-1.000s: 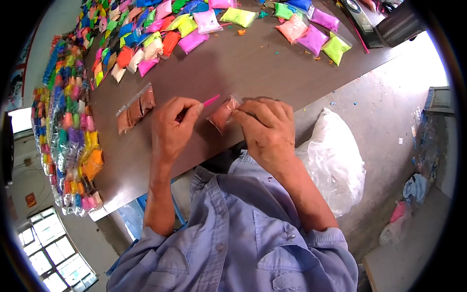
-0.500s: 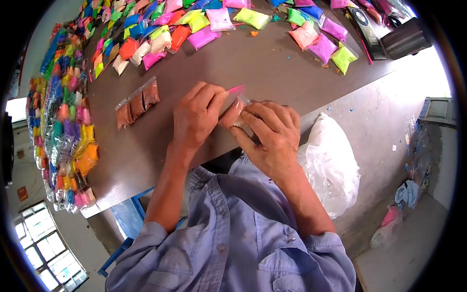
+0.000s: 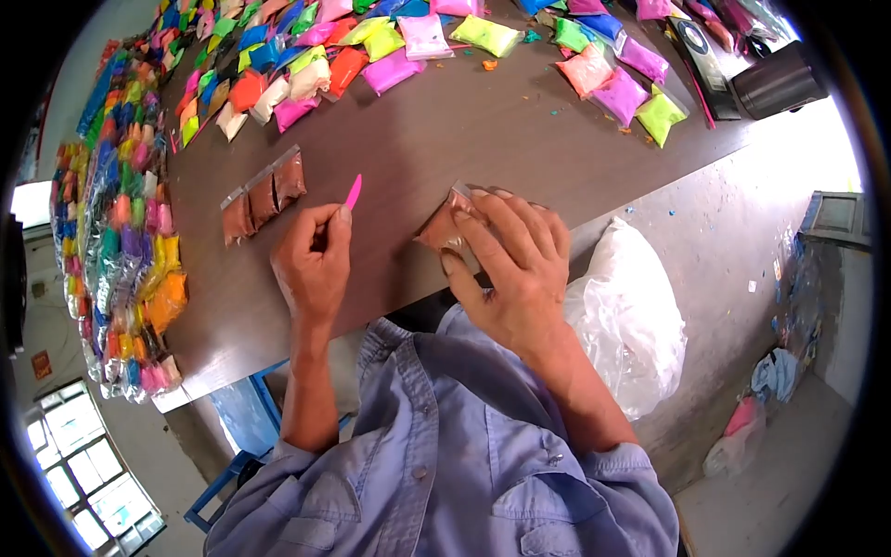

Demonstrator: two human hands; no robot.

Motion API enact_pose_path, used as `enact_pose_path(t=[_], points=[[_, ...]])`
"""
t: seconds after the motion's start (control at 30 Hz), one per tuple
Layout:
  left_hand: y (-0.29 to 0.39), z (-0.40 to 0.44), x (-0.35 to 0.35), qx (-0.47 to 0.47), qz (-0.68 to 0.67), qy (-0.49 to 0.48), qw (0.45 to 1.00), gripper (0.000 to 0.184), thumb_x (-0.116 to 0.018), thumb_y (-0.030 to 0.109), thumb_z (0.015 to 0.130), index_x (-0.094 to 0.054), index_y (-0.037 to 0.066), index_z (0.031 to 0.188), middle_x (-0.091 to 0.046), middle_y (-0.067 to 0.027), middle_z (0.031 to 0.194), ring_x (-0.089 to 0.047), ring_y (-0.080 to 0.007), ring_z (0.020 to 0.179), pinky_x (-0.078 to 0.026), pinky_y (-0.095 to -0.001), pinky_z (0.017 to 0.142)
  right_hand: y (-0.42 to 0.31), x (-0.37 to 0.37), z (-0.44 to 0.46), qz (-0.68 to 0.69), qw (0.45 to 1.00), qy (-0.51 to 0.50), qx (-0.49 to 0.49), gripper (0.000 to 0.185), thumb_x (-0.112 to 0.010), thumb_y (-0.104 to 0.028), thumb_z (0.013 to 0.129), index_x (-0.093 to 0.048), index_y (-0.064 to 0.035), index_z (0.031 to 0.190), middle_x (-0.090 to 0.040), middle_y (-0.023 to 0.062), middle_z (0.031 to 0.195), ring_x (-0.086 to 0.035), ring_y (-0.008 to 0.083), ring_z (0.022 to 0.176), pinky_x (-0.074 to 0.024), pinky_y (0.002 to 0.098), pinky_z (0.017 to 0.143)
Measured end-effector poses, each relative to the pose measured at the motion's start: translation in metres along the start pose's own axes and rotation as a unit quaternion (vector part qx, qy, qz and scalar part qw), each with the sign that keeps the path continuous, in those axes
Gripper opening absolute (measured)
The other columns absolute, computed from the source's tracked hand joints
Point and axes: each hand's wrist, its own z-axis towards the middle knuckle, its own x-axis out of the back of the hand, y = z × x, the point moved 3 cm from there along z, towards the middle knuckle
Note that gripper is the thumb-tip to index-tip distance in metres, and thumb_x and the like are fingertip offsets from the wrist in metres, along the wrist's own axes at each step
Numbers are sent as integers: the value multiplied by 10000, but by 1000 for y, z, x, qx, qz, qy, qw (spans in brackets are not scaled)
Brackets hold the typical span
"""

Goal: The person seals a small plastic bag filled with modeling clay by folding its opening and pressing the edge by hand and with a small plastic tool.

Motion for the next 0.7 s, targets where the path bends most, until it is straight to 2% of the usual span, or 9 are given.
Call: enact_pose_path(t=[0.03,0.1,0.17,0.23,0.27,0.33,0.57,0.63,0.7], points=[[0,-3,4,7,-1,-3,1000,73,-767,59,942,-709,15,939,-694,-102,769,-667,-206,624,-521,-324,582,-1,0,-1,1,1000,-2,0,433,-836,-135,766,-758,-42,1182,-722,137,1259,-661,338,1188,-466,466,1023],[0,-10,12,22,3,3,1000,66,-771,63,942,-720,21,946,-700,-98,771,-669,-195,631,-527,-322,590,-5,-3,-4,7,999,-42,17,517,-845,-191,790,-709,-85,1277,-656,92,1399,-618,302,1282,-436,481,1080],[-4,-12,17,37,6,12,999,61,-775,67,942,-731,26,952,-706,-95,773,-672,-184,639,-532,-319,597,-9,-6,-8,-8,997,-78,16,548,-841,-201,801,-686,-79,1312,-635,101,1439,-602,305,1311,-421,494,1102],[-10,-13,27,13,17,85,996,88,-754,110,984,-753,22,982,-688,-15,750,-587,-69,650,-486,-256,594,-9,-10,-11,-27,993,-117,16,595,-828,-226,832,-645,-62,1373,-597,119,1505,-573,309,1357,-389,513,1141],[-14,-11,34,16,17,90,996,88,-754,110,984,-753,22,982,-688,-15,750,-587,-69,650,-486,-256,594,-10,-10,-12,-27,992,-119,21,595,-828,-226,832,-645,-62,1373,-597,119,1505,-573,309,1357,-389,513,1141],[-25,-4,50,22,58,125,990,66,-788,105,950,-762,45,962,-727,-96,781,-664,-158,645,-540,-301,613,-10,-11,-10,-35,991,-130,21,577,-822,-228,840,-652,-59,1366,-599,117,1499,-571,310,1360,-389,513,1140],[-83,4,106,89,45,244,965,199,-759,218,1002,-752,19,988,-664,21,749,-577,-72,656,-473,-247,590,-10,-8,-6,-26,989,-140,26,594,-828,-217,825,-655,-38,1364,-595,140,1494,-563,334,1365,-387,518,1144],[-103,2,128,120,29,252,960,219,-751,236,1007,-753,19,983,-663,21,761,-562,-69,654,-453,-234,585,-5,-3,-5,64,993,-95,-7,637,-835,-212,816,-636,-36,1395,-578,173,1505,-546,371,1376,-389,524,1147],[-125,-1,146,149,18,262,953,239,-743,255,1011,-754,19,978,-661,21,773,-547,-65,653,-433,-221,581,-7,2,-3,24,995,-100,8,653,-836,-205,815,-626,-33,1409,-572,185,1509,-540,384,1381,-390,525,1148]])
